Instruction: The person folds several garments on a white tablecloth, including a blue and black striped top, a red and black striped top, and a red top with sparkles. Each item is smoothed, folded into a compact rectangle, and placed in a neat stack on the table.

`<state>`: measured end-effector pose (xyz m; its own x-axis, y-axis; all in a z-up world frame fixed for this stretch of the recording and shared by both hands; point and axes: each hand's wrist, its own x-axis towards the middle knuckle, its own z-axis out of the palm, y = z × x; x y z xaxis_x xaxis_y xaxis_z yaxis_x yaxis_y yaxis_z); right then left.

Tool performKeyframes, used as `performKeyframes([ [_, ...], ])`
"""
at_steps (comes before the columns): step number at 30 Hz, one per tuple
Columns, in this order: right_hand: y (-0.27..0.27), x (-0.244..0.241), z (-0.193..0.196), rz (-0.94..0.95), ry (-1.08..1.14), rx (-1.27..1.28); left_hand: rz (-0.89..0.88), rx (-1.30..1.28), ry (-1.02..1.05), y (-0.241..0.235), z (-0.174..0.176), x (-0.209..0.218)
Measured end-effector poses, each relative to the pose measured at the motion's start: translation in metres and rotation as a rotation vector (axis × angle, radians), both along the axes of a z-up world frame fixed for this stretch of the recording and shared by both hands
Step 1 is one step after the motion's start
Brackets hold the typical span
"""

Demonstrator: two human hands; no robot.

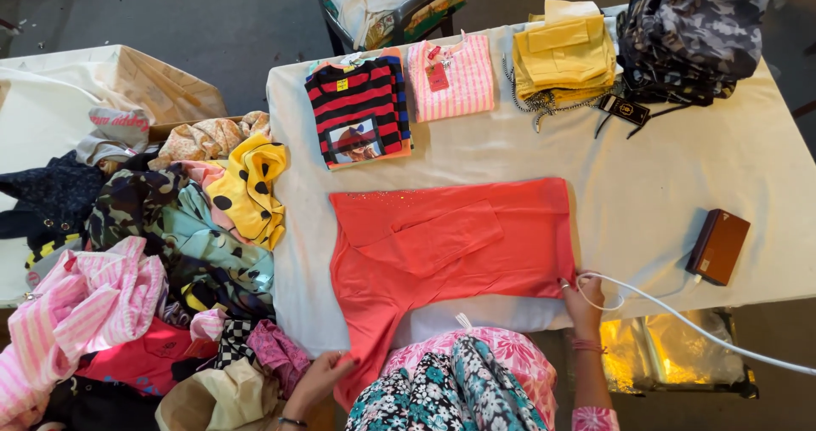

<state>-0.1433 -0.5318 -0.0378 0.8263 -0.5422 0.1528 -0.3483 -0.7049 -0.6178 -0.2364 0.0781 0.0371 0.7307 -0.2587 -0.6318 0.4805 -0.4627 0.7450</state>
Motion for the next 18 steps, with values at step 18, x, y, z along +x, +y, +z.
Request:
performKeyframes([
  [18, 0.025, 0.08, 0.018, -0.28, -0.166, 1.443, 1.107, -0.48, -0.29, -0.03, -0.021, 0.196],
])
